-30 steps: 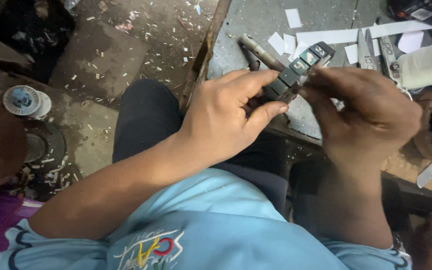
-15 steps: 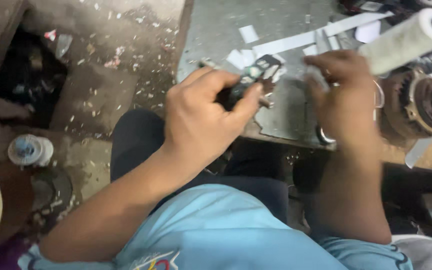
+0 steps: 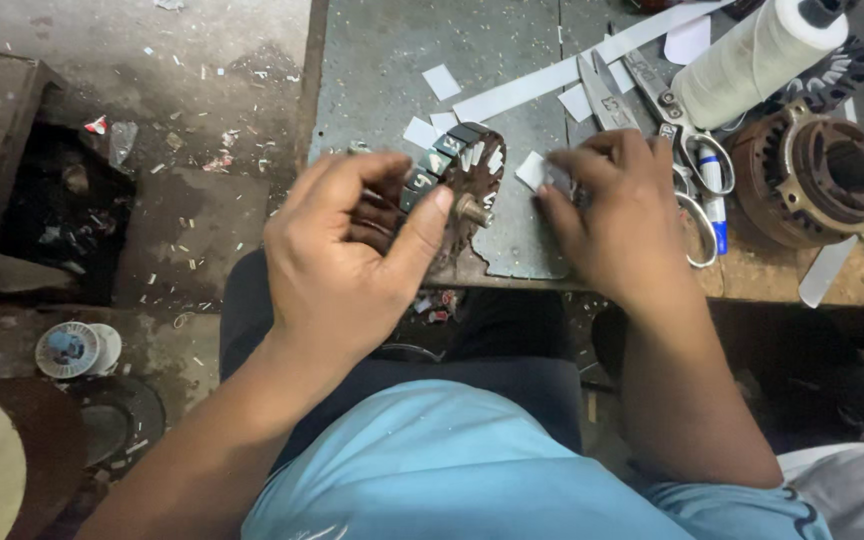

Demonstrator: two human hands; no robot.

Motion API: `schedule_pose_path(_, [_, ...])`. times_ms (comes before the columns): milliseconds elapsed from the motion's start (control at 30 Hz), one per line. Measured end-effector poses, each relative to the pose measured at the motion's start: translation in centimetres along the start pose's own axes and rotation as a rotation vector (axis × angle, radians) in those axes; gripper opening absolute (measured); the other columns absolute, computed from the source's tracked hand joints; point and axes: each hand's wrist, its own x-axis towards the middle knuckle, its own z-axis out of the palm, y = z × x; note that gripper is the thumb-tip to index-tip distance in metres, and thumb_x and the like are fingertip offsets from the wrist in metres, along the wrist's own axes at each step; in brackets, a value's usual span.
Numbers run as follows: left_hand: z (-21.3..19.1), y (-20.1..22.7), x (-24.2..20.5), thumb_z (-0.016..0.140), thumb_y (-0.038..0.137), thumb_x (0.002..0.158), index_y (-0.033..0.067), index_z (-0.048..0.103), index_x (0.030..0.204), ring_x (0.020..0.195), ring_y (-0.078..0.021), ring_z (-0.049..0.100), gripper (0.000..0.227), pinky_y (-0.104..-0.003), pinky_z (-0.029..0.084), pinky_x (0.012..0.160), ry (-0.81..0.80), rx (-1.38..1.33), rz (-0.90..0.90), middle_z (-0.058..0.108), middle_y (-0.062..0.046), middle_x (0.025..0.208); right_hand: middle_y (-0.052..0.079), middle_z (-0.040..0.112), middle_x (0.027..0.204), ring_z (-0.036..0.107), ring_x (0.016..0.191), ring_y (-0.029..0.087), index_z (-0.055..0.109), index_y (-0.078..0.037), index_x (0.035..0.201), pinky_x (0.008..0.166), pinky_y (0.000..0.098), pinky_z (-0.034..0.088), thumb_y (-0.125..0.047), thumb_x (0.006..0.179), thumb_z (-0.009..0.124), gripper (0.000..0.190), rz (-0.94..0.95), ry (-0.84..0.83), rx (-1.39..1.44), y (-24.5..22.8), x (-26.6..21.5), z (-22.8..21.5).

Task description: The person cuts small white paper strips with scissors and inserts them into slots on a motor armature. They repeatedly pick up strips, cut them, and place them into the armature while seated at a cluttered workbench.

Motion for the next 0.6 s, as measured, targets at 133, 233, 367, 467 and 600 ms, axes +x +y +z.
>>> schedule_pose_path(133, [-0.1,1.2,-0.1,0.081,0.011,0.097,-0.0004,0.067,0.117,0.084,-0.0173,0.069,0.026,-0.029,0.058,0.074,0.063,-0.044,0.06,0.065,-0.012,0.113,0.018,0.065,0.11,0.055,0.108,0.038,0.077,-0.002,0.113,0.094,0.0485,0.046,-0.028,0.087,0.089,0.039,0.057,-0.035,0.069,1.9,0.3,1.6])
schedule_pose_path(233, [-1.0,2.3,0.0,0.081,0.007,0.096,0.0006,0.067,0.112,0.086,-0.0211,0.068,0.022,-0.029,0.056,0.072,0.113,0.038,0.183,0.065,-0.014,0.109,0.018,0.069,0.104,0.061,0.1,0.038,0.078,-0.003,0.103,0.088,0.0457,0.05,-0.027,0.079,0.092,0.037,0.057,0.019,0.029,2.8,0.5,2.5])
schedule_pose_path(367, [-2.2,3.5,-0.9,0.08,0.004,0.093,0.0017,0.068,0.107,0.082,-0.0213,0.07,0.019,-0.029,0.056,0.07,0.04,0.008,0.215,0.067,-0.013,0.101,0.011,0.074,0.092,0.068,0.08,0.021,0.076,-0.005,0.108,0.072,0.0311,0.053,-0.022,0.085,0.087,0.031,0.324,-0.063,0.335,1.4,1.1,1.6])
schedule_pose_path(467, [-1.5,3.8,-1.8,0.081,0.004,0.094,0.0031,0.07,0.109,0.08,-0.0193,0.071,0.018,-0.027,0.057,0.069,-0.039,-0.092,0.184,0.069,-0.011,0.098,0.008,0.075,0.087,0.065,0.074,0.013,0.077,-0.004,0.107,0.067,0.025,0.051,-0.015,0.093,0.082,0.019,0.437,-0.066,0.517,-0.8,0.4,-1.0])
schedule_pose_path(600, [0.3,3.4,-2.2,0.08,0.007,0.099,0.0027,0.07,0.113,0.088,-0.0228,0.073,0.018,-0.029,0.06,0.075,-0.094,-0.116,0.2,0.069,-0.011,0.105,0.007,0.074,0.097,0.066,0.087,0.008,0.073,0.003,0.109,0.081,0.0222,0.053,-0.001,0.101,0.077,0.01,0.234,0.057,0.725,-3.7,-2.2,-3.5])
